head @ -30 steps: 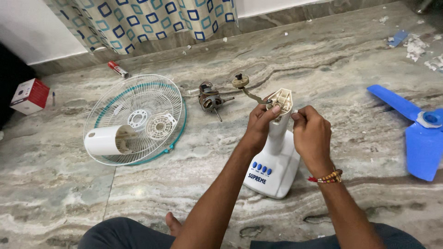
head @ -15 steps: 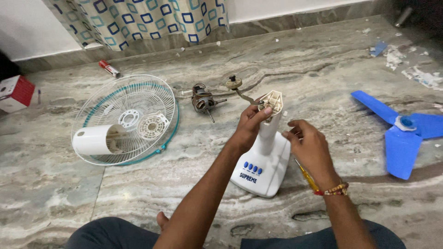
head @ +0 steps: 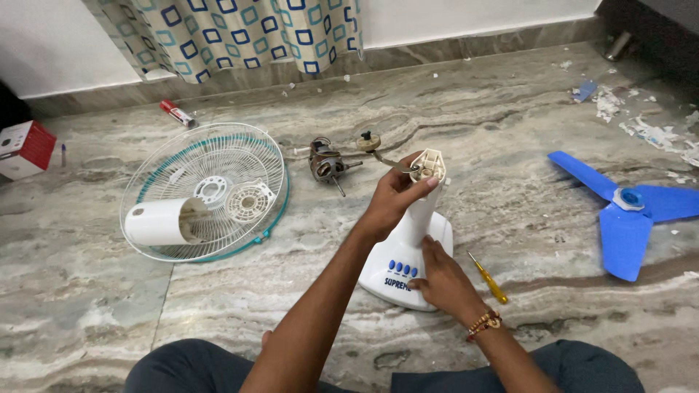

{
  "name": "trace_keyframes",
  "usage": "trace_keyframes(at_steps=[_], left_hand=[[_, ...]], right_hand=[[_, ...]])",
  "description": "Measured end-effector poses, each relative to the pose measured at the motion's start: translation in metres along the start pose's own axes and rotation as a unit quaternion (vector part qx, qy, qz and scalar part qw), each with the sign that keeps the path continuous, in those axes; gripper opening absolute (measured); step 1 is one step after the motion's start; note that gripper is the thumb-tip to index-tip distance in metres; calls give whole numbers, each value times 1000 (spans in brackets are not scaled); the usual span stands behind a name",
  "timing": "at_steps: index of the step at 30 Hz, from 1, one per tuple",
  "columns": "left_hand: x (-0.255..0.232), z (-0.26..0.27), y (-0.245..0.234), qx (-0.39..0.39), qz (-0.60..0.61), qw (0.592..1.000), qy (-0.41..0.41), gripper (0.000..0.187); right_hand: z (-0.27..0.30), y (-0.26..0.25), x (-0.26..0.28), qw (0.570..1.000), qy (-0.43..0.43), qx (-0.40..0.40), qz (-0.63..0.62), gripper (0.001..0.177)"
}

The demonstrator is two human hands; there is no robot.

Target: The person assembles a table fan by hand, starting with the base and neck, then inserting the motor assembly into the neck. The person uses a screwdriver to secure the base and aligns the motor shaft with the neck opening.

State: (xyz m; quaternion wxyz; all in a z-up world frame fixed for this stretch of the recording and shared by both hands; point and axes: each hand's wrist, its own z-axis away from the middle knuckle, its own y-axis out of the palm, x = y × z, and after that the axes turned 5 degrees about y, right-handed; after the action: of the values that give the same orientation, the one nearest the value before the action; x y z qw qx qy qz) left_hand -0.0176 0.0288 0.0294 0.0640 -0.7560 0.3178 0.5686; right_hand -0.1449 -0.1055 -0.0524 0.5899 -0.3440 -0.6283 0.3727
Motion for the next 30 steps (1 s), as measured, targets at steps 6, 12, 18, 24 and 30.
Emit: trace_keyframes(at_steps=[6,12,18,24,30], left_hand=[[-7,17,-8,-20,-147,989,19,83],[-17,54,-47,-68,-273,959,-27,80],[-16,93,-100,-140,-270,952,-41,66],[5,115,-132,-215,-241,945,-54,57],[25,110,-146,-273,-177,943,-67,55]], right_hand=[[1,20,-14,1000,-3,-22,-19,95],[-7,27,-33,999,26,-14,-17,89],[-23,19,-53,999,22,-3,-42,90],[-36,19,-81,996,45,12,-77,88],[-43,13,-100,997,32,2,-68,77]])
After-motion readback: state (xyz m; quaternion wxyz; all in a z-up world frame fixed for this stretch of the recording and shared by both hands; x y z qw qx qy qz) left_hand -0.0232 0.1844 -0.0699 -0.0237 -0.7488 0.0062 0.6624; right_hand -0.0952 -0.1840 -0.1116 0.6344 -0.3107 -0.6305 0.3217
